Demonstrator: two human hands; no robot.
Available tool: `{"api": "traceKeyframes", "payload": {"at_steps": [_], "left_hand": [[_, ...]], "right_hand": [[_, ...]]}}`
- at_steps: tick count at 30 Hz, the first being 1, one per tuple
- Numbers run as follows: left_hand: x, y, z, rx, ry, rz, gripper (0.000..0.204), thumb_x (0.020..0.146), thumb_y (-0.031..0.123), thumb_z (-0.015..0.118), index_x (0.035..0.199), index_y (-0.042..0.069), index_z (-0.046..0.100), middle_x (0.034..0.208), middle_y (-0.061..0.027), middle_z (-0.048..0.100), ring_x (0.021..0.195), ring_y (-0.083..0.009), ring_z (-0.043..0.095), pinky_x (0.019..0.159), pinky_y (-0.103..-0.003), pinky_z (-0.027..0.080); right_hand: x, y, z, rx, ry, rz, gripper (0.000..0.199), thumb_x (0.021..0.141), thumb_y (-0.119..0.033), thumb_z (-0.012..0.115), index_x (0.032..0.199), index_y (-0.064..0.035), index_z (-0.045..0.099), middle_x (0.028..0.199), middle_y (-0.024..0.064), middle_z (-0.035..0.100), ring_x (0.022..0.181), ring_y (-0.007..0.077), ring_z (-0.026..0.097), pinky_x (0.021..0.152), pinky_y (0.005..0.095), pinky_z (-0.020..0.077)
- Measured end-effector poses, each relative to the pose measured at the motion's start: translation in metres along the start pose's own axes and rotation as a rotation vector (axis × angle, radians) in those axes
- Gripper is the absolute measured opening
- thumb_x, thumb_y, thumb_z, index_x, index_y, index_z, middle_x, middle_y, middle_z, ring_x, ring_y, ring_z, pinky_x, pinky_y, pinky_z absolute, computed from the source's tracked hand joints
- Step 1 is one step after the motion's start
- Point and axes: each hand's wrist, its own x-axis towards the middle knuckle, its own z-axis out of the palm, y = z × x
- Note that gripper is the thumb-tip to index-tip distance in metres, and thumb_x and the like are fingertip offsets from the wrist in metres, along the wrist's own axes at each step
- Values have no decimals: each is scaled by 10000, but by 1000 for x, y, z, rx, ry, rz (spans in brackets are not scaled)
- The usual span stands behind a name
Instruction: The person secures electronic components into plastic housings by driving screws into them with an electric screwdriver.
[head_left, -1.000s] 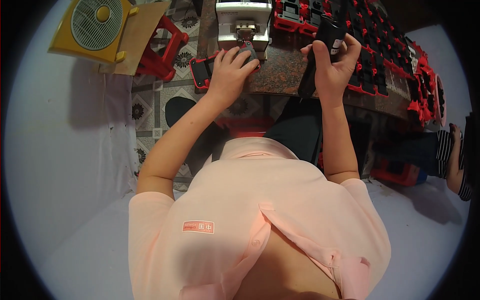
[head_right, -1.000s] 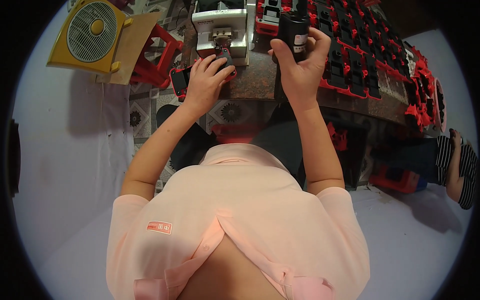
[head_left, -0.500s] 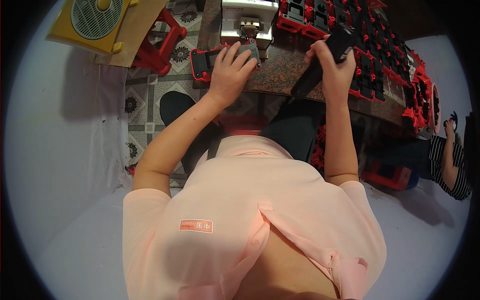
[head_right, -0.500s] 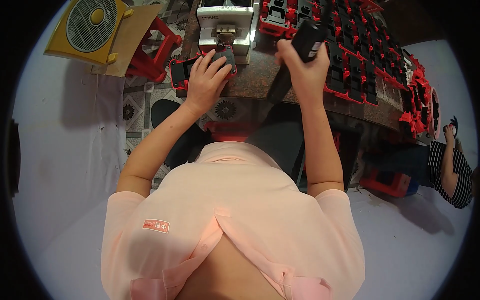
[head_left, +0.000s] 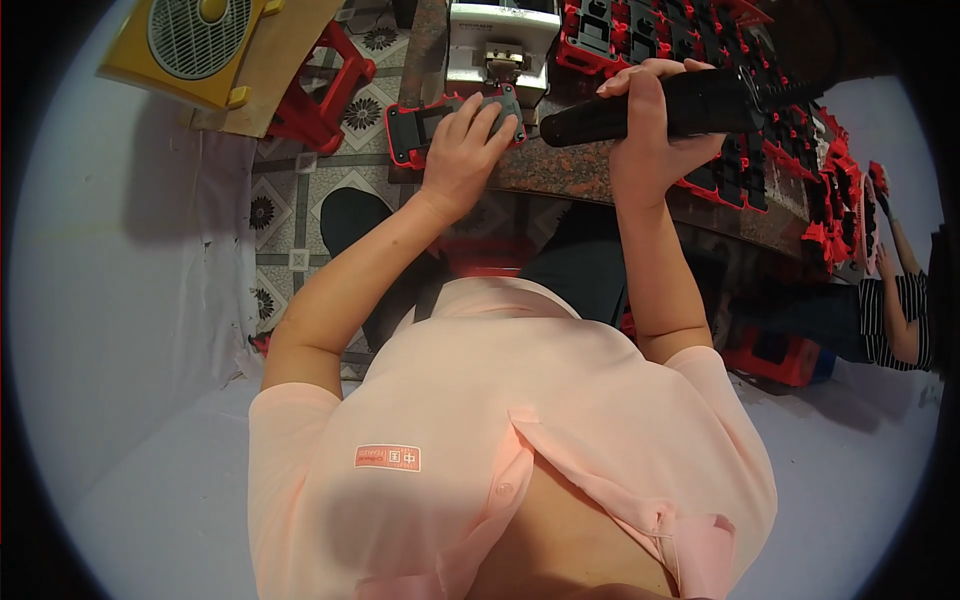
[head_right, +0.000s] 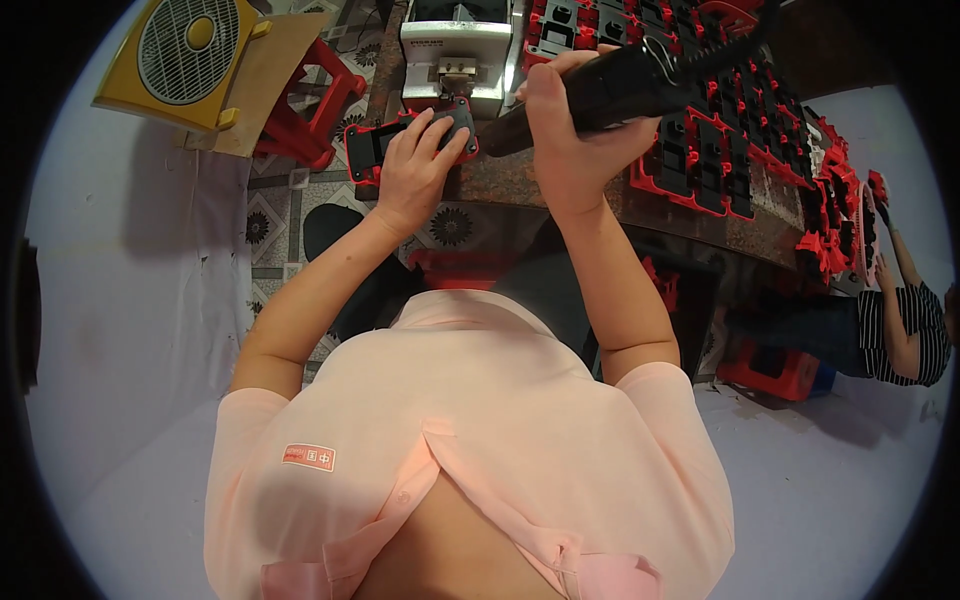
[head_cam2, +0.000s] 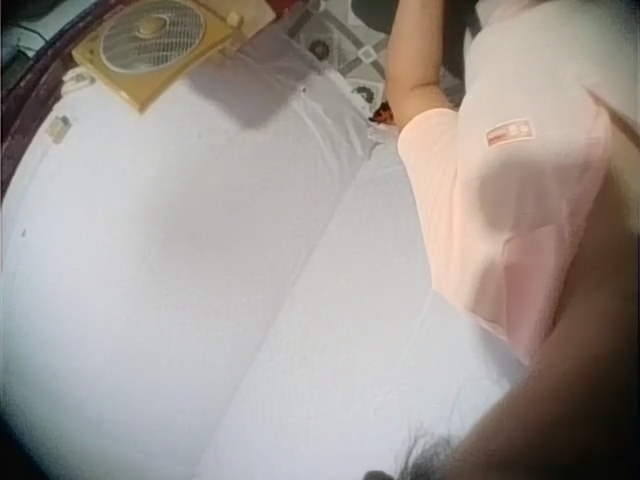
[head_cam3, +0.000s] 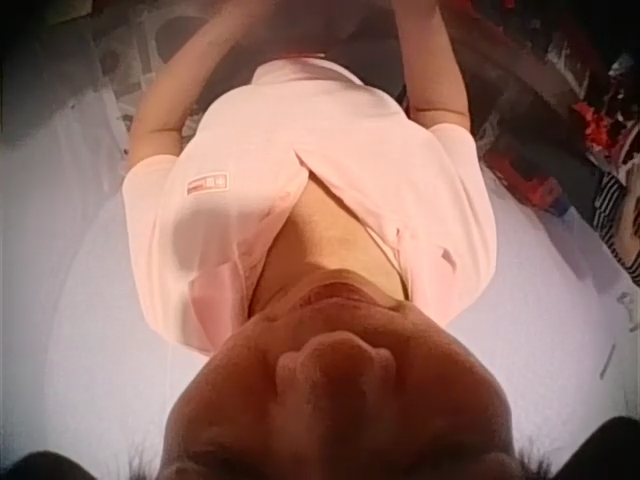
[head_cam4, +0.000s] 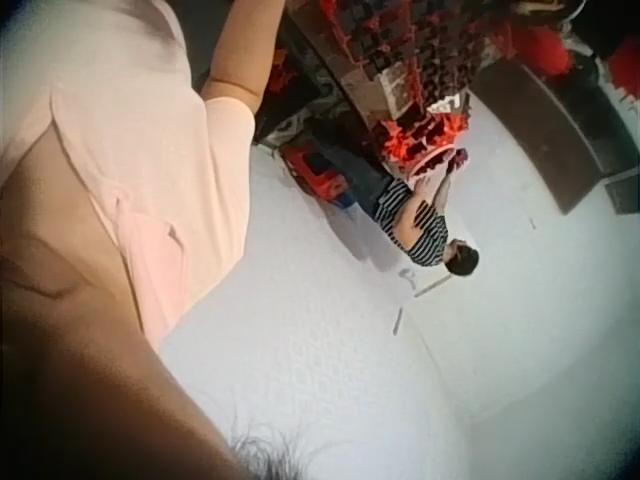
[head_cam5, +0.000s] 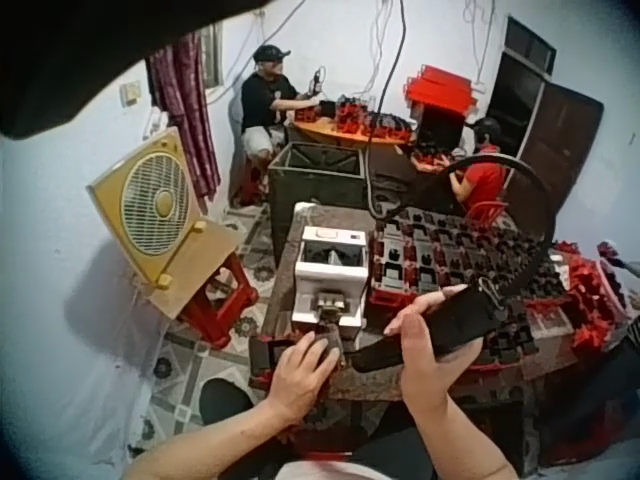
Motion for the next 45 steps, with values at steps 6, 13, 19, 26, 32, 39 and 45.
{"api": "traceKeyframes", "payload": {"at_steps": [6, 13, 19, 26, 32, 39, 45], "left_hand": [[-2, -3, 3, -19, 25, 15, 449, 838, 66, 647, 1283, 123, 643, 1289, -94, 609, 1282, -333, 532, 981, -451, 466], [-3, -4, 3, -26, 13, 30, 464, 846, 71, 643, 1307, 119, 642, 1317, -103, 603, 1292, -342, 526, 984, -457, 463], [-3, -4, 4, -2, 4, 40, 457, 855, 79, 637, 1310, 124, 642, 1321, -103, 603, 1293, -341, 525, 984, -459, 460], [-4, -5, 4, -5, 11, 40, 453, 859, 79, 635, 1310, 127, 642, 1322, -101, 602, 1292, -339, 526, 983, -458, 459], [-4, -4, 3, -4, 5, 39, 449, 863, 78, 633, 1310, 123, 640, 1319, -106, 602, 1298, -341, 522, 988, -457, 457], [-2, -3, 1, 32, 2, 54, 444, 844, 110, 629, 1288, 104, 644, 1321, -108, 597, 1303, -340, 518, 993, -453, 456], [-3, -4, 3, 53, -7, 56, 431, 860, 155, 633, 1289, 110, 644, 1308, -103, 606, 1292, -338, 525, 992, -450, 458]], "right_hand": [[-2, 4, -3, 43, 22, -35, 447, 876, 20, 739, 1203, 3, 436, 831, 102, 685, 688, 140, 654, 656, 290, 557], [-3, 8, -3, 20, 24, 3, 448, 875, 21, 741, 1195, -4, 429, 833, 100, 682, 689, 138, 647, 663, 292, 554], [-3, 12, -4, 24, 25, 15, 447, 870, 27, 744, 1182, -7, 425, 834, 95, 676, 694, 137, 644, 662, 295, 555], [-5, 14, -1, 19, 31, 5, 457, 855, 28, 756, 1178, -2, 433, 839, 88, 675, 710, 129, 644, 670, 287, 551], [-5, 17, 3, -55, -39, -46, 433, 829, 42, 774, 1137, 12, 470, 844, 70, 678, 713, 92, 632, 651, 236, 523], [0, 19, 20, -143, -213, -130, 489, 789, -5, 843, 1096, 2, 463, 816, 45, 665, 697, 91, 648, 627, 233, 537], [1, 21, 26, -135, -217, -118, 467, 786, 6, 838, 1081, 2, 475, 792, 43, 665, 683, 93, 652, 618, 234, 540]]}}
